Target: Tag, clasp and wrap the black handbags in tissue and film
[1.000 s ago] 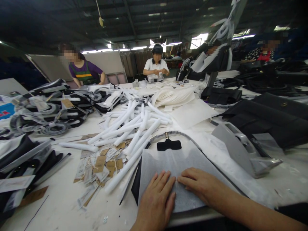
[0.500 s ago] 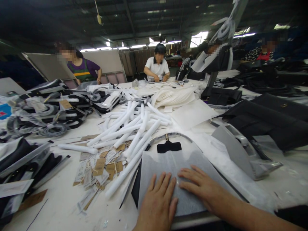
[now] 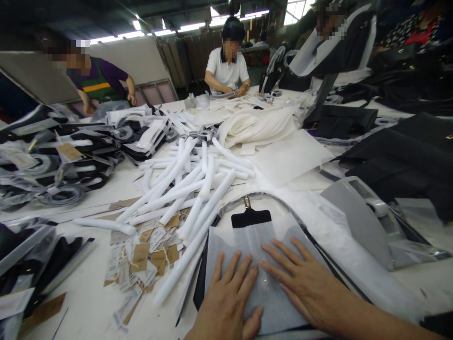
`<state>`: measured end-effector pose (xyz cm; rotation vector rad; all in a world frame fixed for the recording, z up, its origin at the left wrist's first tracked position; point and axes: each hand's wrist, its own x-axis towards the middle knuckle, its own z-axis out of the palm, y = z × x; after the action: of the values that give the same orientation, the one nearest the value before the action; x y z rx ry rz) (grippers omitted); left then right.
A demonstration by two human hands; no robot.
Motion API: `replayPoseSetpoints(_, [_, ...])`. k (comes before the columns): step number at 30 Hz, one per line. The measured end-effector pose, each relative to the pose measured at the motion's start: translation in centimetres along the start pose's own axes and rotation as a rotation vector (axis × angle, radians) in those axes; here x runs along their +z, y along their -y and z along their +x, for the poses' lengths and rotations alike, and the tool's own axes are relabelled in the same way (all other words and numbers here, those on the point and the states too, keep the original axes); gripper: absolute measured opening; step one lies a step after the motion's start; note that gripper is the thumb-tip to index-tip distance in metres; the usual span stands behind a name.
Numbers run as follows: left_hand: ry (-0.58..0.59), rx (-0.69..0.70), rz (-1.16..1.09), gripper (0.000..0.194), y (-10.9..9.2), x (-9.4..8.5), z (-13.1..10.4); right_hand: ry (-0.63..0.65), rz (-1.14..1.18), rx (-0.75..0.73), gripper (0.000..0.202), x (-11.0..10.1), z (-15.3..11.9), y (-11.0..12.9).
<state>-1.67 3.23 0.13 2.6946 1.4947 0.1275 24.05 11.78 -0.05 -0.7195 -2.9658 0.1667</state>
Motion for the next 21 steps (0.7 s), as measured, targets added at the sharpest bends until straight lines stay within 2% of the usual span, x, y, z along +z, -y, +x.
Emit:
replayPoseSetpoints(4, [-0.091,0.038,0.027,0.069,0.7,1.2,-0.7,0.007,-0.03,-0.054,0.068,0.4,-0.4,-0.1])
replayPoseSetpoints(9, [-0.111,0.018,0.037,0.059,0.3,0.7,-0.3,0.006,-0.087,0.044,0.07,0.6,-0.2,0.9])
replayPoseSetpoints(12, [-0.124,0.037,0.063,0.059,0.6,0.7,-0.2,0.024,-0.092,0.004,0.066,0.3,-0.2,0.9])
replayPoseSetpoints(15, [-0.19,0.112,0.101,0.061,1.4,1.8,-0.6,-0.009,-0.104,-0.066,0.062,0.0,-0.3,0.3])
replayPoseSetpoints(17, [-0.244,0.134,0.13,0.053,1.8,3.0,-1.2,-0.073,-0.149,-0.081,0.058,0.0,-0.3,-0.2])
replayPoseSetpoints(21, [-0.286,0.061,0.105,0.035,2.6,4.6,-1.9,-0.174,-0.232,-0.098,0.052,0.5,0.0,-1.3])
